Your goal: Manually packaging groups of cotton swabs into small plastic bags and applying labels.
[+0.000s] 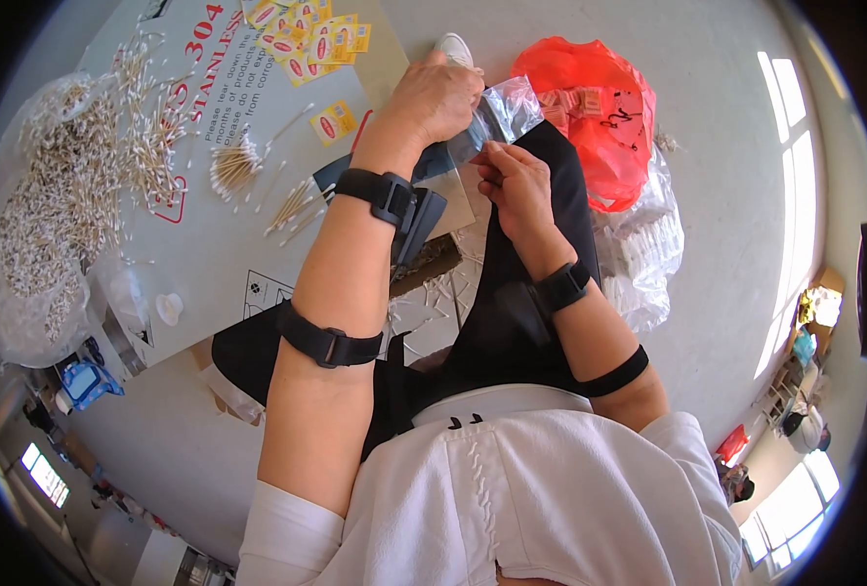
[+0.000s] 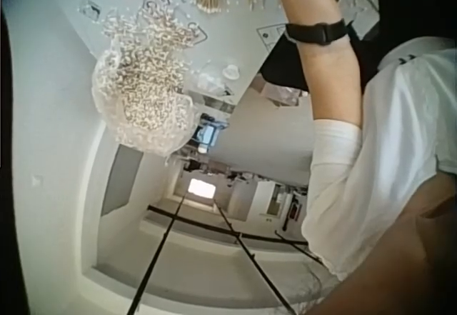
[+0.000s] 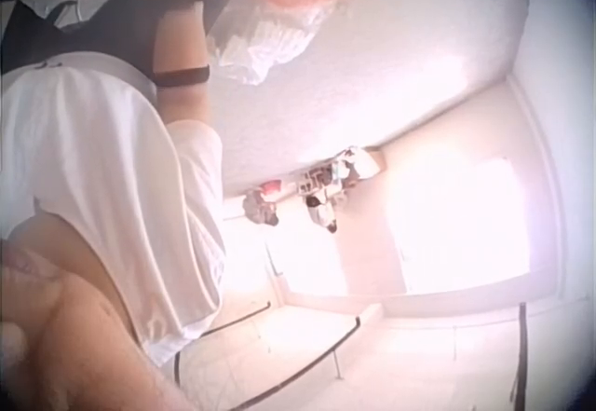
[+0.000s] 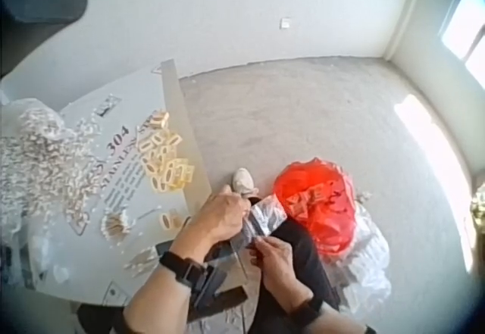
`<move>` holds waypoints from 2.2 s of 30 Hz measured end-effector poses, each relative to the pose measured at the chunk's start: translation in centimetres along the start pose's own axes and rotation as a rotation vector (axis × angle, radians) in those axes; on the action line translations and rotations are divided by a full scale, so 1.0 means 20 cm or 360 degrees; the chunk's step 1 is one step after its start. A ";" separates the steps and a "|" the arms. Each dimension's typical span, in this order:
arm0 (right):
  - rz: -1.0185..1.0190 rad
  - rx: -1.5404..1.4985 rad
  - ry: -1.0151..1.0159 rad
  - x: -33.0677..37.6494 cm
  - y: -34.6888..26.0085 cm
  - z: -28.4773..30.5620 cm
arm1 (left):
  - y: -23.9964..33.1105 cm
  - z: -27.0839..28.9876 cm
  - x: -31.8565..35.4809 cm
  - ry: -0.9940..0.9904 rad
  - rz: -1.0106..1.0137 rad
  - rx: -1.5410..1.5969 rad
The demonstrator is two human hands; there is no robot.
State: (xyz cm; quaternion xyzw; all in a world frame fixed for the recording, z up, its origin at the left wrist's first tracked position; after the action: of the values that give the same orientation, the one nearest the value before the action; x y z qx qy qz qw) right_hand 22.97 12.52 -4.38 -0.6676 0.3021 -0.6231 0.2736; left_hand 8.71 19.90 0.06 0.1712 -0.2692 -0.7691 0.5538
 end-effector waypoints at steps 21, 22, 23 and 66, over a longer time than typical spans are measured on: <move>-0.0074 -0.0386 0.0010 0.02 -0.03 -0.03 | -0.03 -0.01 0.00 0.0158 -0.0112 -0.0036; -0.0073 -0.0387 0.0012 0.03 -0.02 -0.03 | -0.02 0.01 0.01 0.0159 -0.0133 0.0018; -0.0023 -0.0326 0.0014 0.05 -0.02 -0.03 | -0.01 0.02 0.01 0.0159 -0.0134 0.0018; 0.0775 0.0792 -0.0578 0.29 0.06 -0.40 | -0.16 0.16 1.28 0.1327 0.0620 -0.0039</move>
State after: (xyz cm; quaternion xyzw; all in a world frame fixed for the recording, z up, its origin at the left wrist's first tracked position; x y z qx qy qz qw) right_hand 15.09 7.44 -0.86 -0.5889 0.2380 -0.4658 0.6160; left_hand -3.96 -2.67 1.61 0.4058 -0.0415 -0.5192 0.7510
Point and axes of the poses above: each hand's wrist, its own x-axis away from the middle knuckle, its own z-axis out of the back of the hand, y = z × x, the point moved 3 cm from there along -x, towards the middle knuckle, and after that the axes turned 11 degrees about x, right-handed, at the moved point
